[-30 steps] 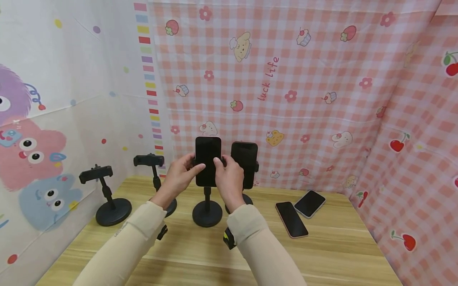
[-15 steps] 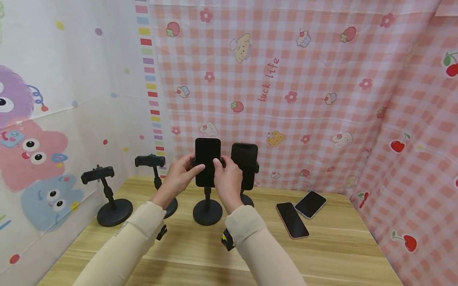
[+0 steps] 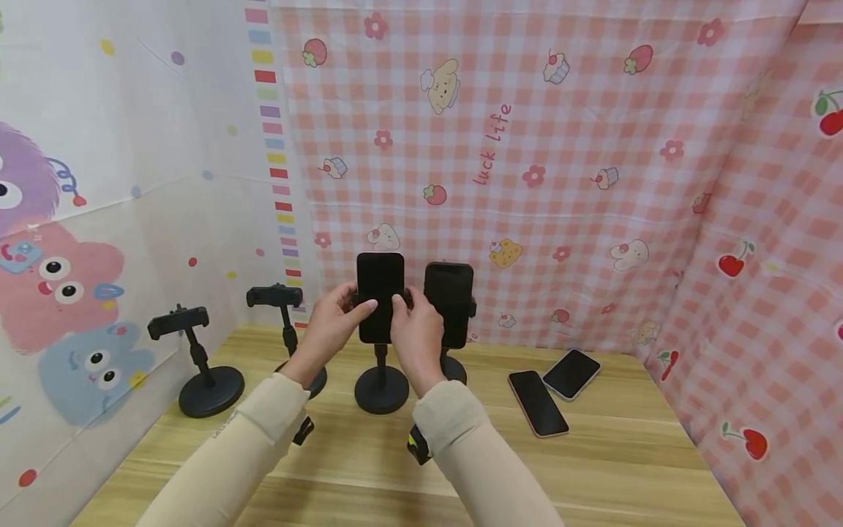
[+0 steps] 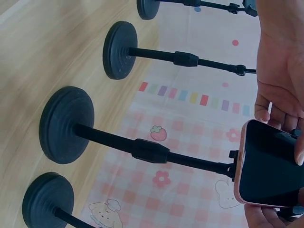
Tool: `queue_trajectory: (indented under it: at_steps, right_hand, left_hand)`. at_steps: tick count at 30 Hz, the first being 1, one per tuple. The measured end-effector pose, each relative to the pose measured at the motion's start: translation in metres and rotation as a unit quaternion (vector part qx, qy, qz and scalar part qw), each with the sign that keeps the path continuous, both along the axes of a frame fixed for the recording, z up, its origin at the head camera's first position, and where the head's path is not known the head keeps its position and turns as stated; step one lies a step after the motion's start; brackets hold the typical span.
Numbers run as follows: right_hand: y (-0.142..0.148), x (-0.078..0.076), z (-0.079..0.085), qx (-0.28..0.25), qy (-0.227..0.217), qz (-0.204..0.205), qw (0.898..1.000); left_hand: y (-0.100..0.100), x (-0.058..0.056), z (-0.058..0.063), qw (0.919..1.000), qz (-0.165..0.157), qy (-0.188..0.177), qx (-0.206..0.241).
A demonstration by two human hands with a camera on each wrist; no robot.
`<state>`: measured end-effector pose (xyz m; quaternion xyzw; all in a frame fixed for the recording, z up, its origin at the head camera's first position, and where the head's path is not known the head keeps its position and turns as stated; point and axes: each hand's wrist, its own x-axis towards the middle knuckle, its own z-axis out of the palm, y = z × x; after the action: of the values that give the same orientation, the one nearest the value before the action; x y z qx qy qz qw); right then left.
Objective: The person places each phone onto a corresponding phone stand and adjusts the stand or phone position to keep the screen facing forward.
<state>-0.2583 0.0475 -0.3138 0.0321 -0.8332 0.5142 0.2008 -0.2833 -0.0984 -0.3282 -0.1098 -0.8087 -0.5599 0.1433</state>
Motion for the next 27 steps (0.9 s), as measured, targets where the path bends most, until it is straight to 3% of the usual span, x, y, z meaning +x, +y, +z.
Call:
queue_trajectory:
  at_steps: [5,14,27]
  right_hand:
    - [0.001,0.001,-0.006,-0.013,-0.007,0.003,1.0]
    - [0.004,0.009,-0.014,-0.01,0.013,0.021,1.0]
    - [0.014,0.038,-0.039,-0.066,0.032,0.014,0.997]
  left_hand:
    - [0.002,0.001,0.0,0.9999,-0.002,0.006,0.01]
    - [-0.003,-0.004,-0.002,0.9982,-0.059,0.003,0.01]
    - [-0.007,-0.012,-0.001,0.996,-0.083,-0.027,0.018]
